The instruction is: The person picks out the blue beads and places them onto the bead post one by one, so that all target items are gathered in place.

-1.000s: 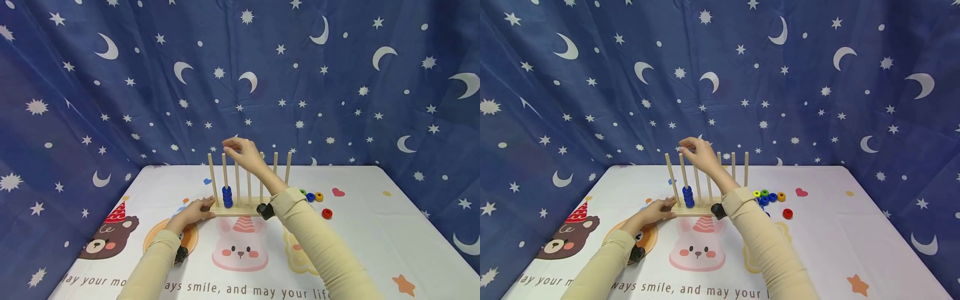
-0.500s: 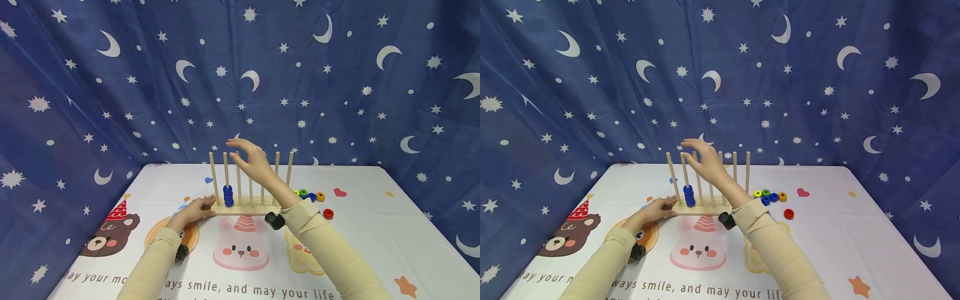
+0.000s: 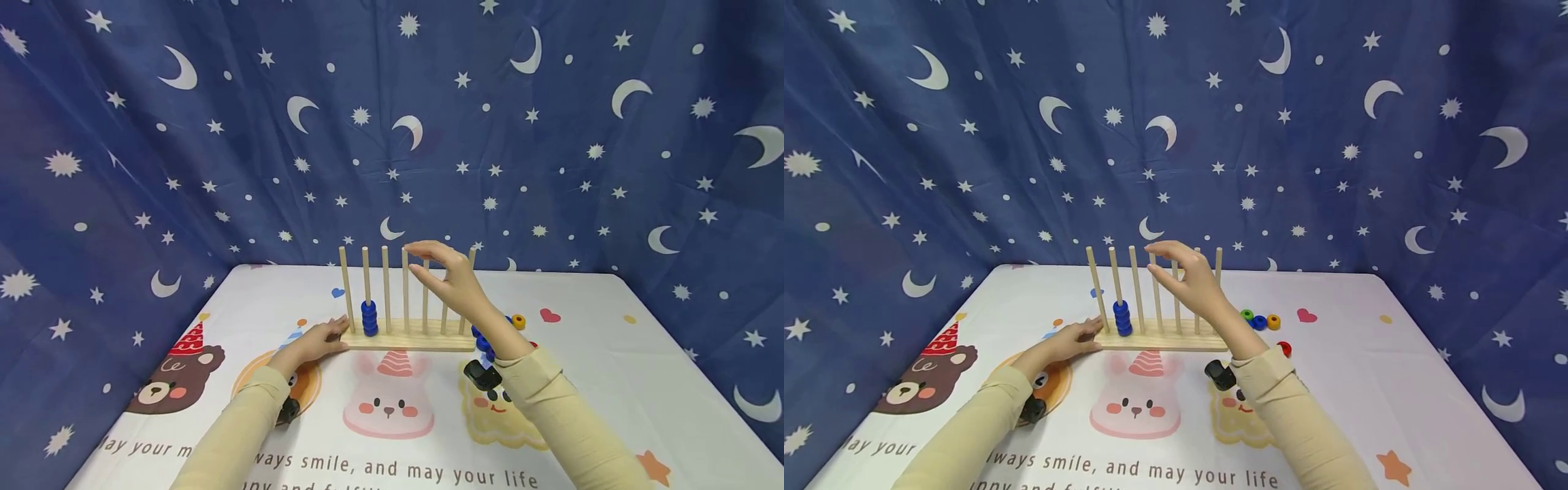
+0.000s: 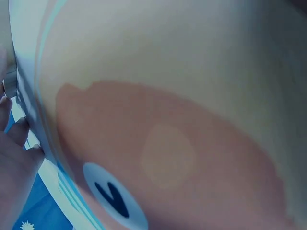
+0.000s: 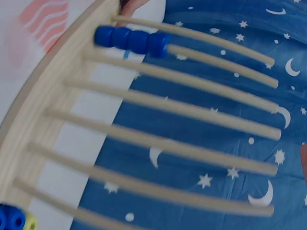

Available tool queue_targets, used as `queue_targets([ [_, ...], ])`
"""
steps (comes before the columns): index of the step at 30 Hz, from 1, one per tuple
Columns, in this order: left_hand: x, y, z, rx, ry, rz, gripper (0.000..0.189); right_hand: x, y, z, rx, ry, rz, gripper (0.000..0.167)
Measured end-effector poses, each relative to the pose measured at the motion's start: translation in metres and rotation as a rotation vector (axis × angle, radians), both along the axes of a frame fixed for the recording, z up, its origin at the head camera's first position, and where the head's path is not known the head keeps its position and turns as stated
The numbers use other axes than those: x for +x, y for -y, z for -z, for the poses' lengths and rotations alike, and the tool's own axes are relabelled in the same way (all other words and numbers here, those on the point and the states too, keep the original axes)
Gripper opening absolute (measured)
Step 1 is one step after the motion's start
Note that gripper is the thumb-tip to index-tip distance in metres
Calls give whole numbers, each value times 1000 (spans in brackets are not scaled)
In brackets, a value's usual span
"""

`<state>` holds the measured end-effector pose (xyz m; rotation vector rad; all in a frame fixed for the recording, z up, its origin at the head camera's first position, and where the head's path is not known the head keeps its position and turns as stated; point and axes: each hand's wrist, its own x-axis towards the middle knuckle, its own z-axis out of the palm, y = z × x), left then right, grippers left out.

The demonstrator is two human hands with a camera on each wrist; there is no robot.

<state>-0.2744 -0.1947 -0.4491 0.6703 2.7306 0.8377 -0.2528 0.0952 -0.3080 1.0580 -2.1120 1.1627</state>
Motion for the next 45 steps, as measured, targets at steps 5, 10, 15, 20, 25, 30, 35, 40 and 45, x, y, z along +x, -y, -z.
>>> queue_targets([
  [5, 1, 4, -1, -43, -23, 14, 58, 6, -18, 8, 53, 18, -1, 30],
  [10, 1, 4, -3, -80, -29, 39, 59, 10, -37, 17, 99, 29, 23, 30],
  [15, 2, -1, -4, -125, -40, 75, 59, 14, -59, 28, 137, 32, 27, 30],
  [20, 3, -1, -5, -168, -70, 79, 59, 14, -77, 39, 152, 49, 63, 29],
  [25, 3, -1, -8, -204, -116, 80, 58, 10, -93, 50, 145, 28, 79, 29],
  [30, 2, -2, -7, -199, -113, 84, 59, 6, -114, 60, 166, 38, 98, 29],
  [35, 1, -2, -7, -199, -126, 95, 60, 0, -133, 67, 226, 136, 127, 24],
  [40, 0, 1, -5, -197, -144, 89, 60, -6, -149, 76, 278, 294, 155, 24],
  [45, -1, 3, -5, -207, -166, 94, 62, -12, -162, 85, 328, 385, 197, 29],
])
